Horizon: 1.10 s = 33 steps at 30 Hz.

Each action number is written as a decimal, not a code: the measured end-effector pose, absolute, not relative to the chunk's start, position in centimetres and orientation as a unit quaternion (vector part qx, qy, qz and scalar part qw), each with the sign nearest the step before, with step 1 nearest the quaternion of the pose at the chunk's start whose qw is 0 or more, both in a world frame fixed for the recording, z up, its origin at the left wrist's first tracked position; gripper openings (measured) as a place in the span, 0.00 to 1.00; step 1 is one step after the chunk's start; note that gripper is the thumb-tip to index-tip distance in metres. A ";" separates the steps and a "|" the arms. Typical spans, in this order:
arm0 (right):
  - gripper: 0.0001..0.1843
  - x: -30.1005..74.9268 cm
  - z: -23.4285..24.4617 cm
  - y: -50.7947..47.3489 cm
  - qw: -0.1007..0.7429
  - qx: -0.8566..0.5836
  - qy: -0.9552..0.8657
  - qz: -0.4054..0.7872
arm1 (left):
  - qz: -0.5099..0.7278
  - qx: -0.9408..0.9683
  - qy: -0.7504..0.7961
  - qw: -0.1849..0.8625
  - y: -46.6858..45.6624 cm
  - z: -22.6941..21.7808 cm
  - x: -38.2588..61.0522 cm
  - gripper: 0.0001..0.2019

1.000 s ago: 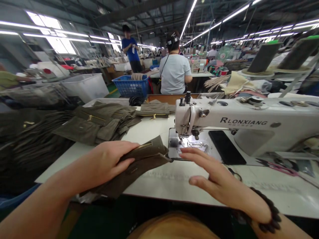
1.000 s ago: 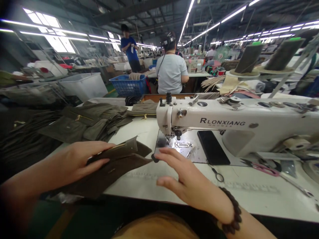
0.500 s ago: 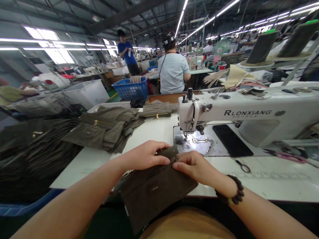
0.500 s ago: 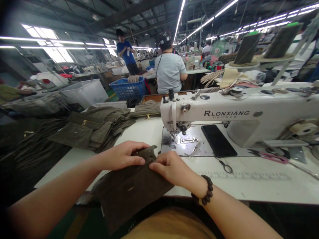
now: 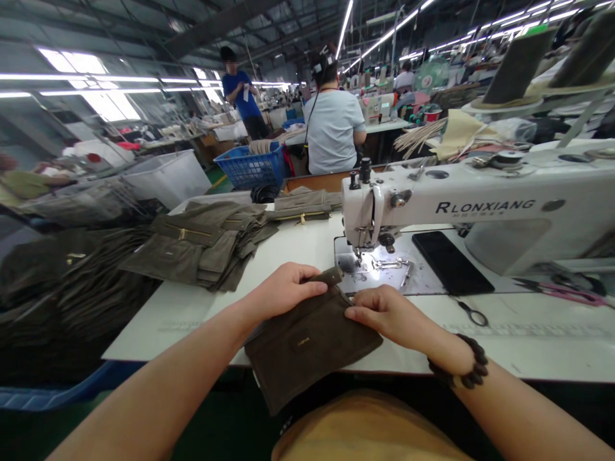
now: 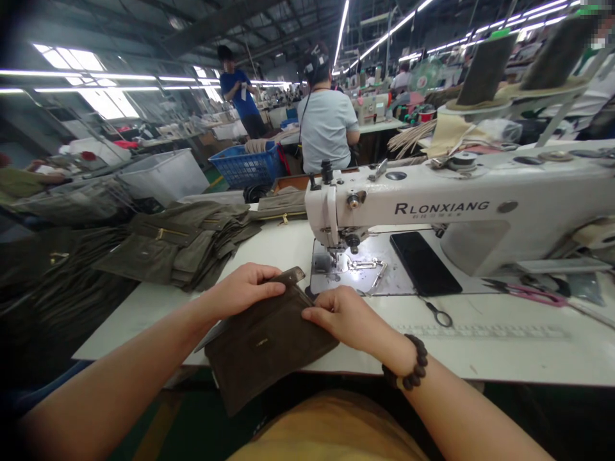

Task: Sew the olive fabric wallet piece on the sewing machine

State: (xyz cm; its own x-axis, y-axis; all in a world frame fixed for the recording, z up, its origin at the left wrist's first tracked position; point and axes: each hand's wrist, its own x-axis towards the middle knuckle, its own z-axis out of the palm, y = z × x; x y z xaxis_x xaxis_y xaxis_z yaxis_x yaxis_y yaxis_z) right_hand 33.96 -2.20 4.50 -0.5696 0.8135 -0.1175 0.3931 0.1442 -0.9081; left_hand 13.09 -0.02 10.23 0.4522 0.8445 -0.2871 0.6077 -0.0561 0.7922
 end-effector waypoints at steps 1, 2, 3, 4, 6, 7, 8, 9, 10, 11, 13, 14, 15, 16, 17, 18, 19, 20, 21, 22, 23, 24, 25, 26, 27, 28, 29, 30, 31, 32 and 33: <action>0.20 34.2 4.4 -2.1 0.203 -0.404 -0.728 0.515 | 0.126 0.718 0.513 0.453 0.0 10.3 13.1 0.15; 0.20 34.4 4.3 -2.0 0.198 -0.397 -0.726 0.526 | 0.122 0.721 0.519 0.442 0.1 10.5 13.1 0.15; 0.20 34.6 4.2 -1.9 0.191 -0.395 -0.719 0.539 | 0.114 0.726 0.523 0.432 0.2 10.6 13.1 0.15; 0.20 34.7 4.0 -1.8 0.184 -0.400 -0.709 0.550 | 0.105 0.731 0.526 0.421 0.3 10.8 13.0 0.15; 0.20 34.8 3.9 -1.7 0.177 -0.424 -0.687 0.563 | 0.088 0.745 0.527 0.399 0.6 11.0 13.0 0.15; 0.20 34.7 3.9 -1.7 0.178 -0.434 -0.678 0.566 | 0.085 0.750 0.527 0.392 0.7 11.1 13.1 0.15; 0.20 34.6 3.9 -1.8 0.184 -0.442 -0.669 0.569 | 0.084 0.750 0.525 0.392 0.9 11.1 13.1 0.15; 0.19 34.5 3.9 -1.9 0.193 -0.447 -0.660 0.573 | 0.084 0.745 0.525 0.402 1.1 11.0 13.1 0.15; 0.18 34.4 4.0 -1.9 0.203 -0.450 -0.649 0.578 | 0.083 0.734 0.526 0.421 1.3 10.9 13.0 0.15; 0.17 34.3 4.1 -2.0 0.213 -0.452 -0.640 0.584 | 0.082 0.720 0.526 0.445 1.5 10.8 13.0 0.15; 0.16 34.2 4.2 -2.1 0.228 -0.451 -0.627 0.592 | 0.082 0.689 0.524 0.493 1.9 10.4 12.9 0.15; 0.16 34.1 4.3 -2.1 0.232 -0.449 -0.625 0.595 | 0.082 0.676 0.522 0.513 2.1 10.2 12.8 0.15; 0.16 34.0 4.3 -2.1 0.234 -0.447 -0.625 0.595 | 0.083 0.667 0.519 0.528 2.2 10.0 12.7 0.15; 0.16 33.9 4.3 -2.2 0.236 -0.445 -0.627 0.594 | 0.083 0.659 0.517 0.540 2.3 9.8 12.7 0.15; 0.17 33.9 4.2 -2.2 0.236 -0.445 -0.631 0.591 | 0.082 0.652 0.514 0.552 2.5 9.6 12.6 0.16; 0.17 33.8 4.2 -2.2 0.235 -0.447 -0.634 0.585 | 0.081 0.645 0.511 0.563 2.6 9.5 12.5 0.16; 0.17 33.8 4.2 -2.2 0.234 -0.451 -0.637 0.579 | 0.081 0.639 0.507 0.573 2.6 9.4 12.5 0.16; 0.17 33.7 4.1 -2.3 0.234 -0.452 -0.640 0.575 | 0.080 0.634 0.504 0.581 2.7 9.3 12.5 0.16; 0.18 33.7 4.1 -2.3 0.234 -0.450 -0.642 0.575 | 0.080 0.628 0.501 0.590 2.8 9.2 12.6 0.16; 0.18 33.7 4.0 -2.3 0.234 -0.445 -0.643 0.578 | 0.080 0.624 0.498 0.596 2.8 9.2 12.6 0.17; 0.18 33.7 3.9 -2.4 0.233 -0.438 -0.642 0.585 | 0.079 0.622 0.497 0.600 2.8 9.1 12.7 0.17; 0.18 33.7 3.7 -2.4 0.232 -0.430 -0.642 0.591 | 0.077 0.620 0.497 0.602 2.8 9.1 12.8 0.17; 0.18 33.8 3.5 -2.5 0.230 -0.424 -0.642 0.596 | 0.077 0.619 0.498 0.603 2.8 9.0 12.9 0.17; 0.17 33.8 3.3 -2.5 0.229 -0.421 -0.643 0.597 | 0.078 0.617 0.498 0.604 2.8 8.9 13.0 0.17; 0.17 33.8 3.1 -2.6 0.231 -0.421 -0.645 0.595 | 0.079 0.614 0.498 0.606 2.7 8.8 13.1 0.17; 0.17 33.7 2.9 -2.6 0.235 -0.423 -0.647 0.589 | 0.080 0.611 0.498 0.610 2.7 8.6 13.1 0.17; 0.16 33.7 2.6 -2.7 0.241 -0.427 -0.647 0.584 | 0.081 0.606 0.498 0.615 2.8 8.4 13.2 0.17; 0.14 33.7 2.5 -2.8 0.252 -0.430 -0.643 0.581 | 0.080 0.601 0.497 0.621 2.8 8.2 13.2 0.17; 0.12 33.8 2.4 -2.9 0.266 -0.428 -0.637 0.583 | 0.078 0.599 0.495 0.625 2.8 8.0 13.1 0.18; 0.11 33.8 2.4 -3.0 0.279 -0.422 -0.632 0.587 | 0.075 0.599 0.492 0.627 2.9 7.8 13.1 0.18; 0.12 34.0 2.5 -3.1 0.289 -0.411 -0.635 0.587 | 0.074 0.601 0.488 0.629 3.0 7.6 13.1 0.18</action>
